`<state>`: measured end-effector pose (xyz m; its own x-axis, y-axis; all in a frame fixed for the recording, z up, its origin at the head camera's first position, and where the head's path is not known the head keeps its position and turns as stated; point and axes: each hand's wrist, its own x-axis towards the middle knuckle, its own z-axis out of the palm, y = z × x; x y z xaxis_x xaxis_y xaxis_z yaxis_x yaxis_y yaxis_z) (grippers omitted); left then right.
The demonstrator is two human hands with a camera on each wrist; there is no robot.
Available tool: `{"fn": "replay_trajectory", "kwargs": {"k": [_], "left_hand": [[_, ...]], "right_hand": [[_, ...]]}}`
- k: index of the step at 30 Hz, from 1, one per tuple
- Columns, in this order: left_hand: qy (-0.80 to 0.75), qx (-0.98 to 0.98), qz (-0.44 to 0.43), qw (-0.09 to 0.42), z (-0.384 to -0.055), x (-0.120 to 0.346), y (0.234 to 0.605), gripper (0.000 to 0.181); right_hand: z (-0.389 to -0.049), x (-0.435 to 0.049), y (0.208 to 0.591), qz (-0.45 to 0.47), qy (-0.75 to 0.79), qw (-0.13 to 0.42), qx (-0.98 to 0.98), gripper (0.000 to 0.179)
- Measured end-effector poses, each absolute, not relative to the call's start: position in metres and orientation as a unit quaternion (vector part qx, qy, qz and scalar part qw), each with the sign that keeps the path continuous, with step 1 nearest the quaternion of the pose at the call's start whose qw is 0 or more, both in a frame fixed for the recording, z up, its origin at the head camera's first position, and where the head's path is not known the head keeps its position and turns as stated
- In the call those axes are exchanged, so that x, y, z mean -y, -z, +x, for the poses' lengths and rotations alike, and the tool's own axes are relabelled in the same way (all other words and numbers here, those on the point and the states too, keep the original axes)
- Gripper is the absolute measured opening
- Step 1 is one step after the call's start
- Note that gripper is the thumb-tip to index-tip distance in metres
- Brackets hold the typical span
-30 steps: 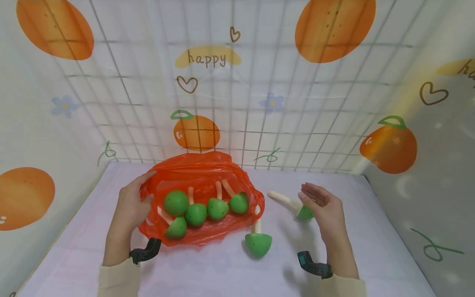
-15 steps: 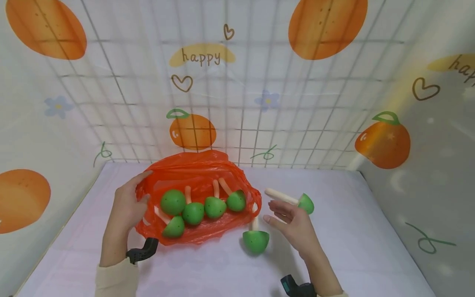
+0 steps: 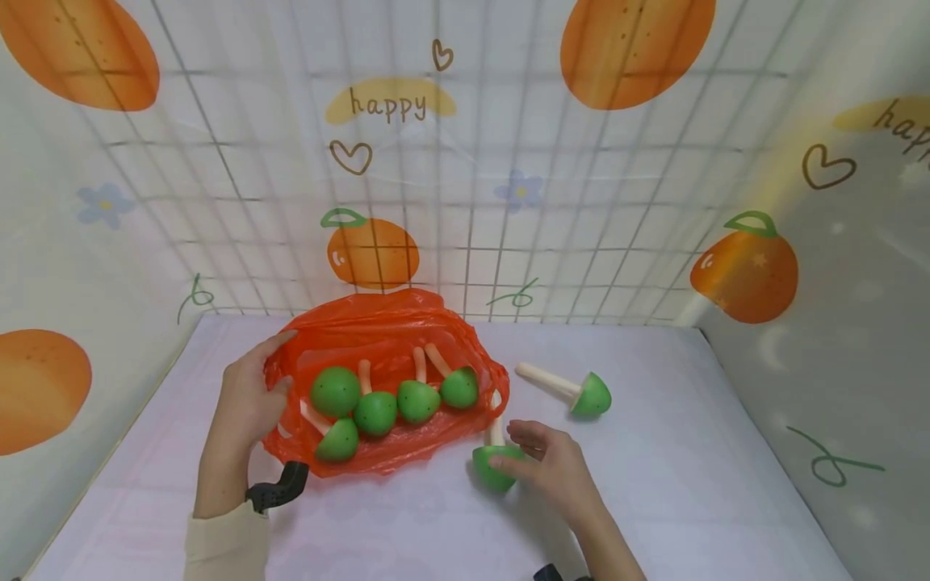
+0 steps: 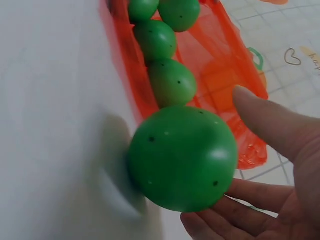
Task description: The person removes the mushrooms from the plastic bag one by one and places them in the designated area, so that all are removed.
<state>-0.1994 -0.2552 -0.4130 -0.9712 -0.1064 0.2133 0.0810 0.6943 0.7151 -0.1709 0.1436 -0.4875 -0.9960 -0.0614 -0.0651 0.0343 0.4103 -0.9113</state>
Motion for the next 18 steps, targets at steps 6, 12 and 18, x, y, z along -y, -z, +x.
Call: {"fn": "replay_trajectory", "kwargs": {"k": [6,12,18], "left_hand": [[0.39,0.914,0.016,0.113,-0.1984,0.2553,0.4122,0.063],[0.39,0.913,0.015,0.118,-0.1972,0.2543,0.411,0.063],[0.393,0.912,0.015,0.114,-0.1973,0.2546,0.4106,0.065]], "right_hand": [[-0.1698,-0.1388,0.4938,-0.004,0.533,0.047,-0.845,0.066],[-0.1696,-0.1384,0.4979,-0.004,0.523,0.037,-0.852,0.058],[-0.1682,-0.1411,0.4964,-0.005,0.525,0.036,-0.851,0.053]]}}
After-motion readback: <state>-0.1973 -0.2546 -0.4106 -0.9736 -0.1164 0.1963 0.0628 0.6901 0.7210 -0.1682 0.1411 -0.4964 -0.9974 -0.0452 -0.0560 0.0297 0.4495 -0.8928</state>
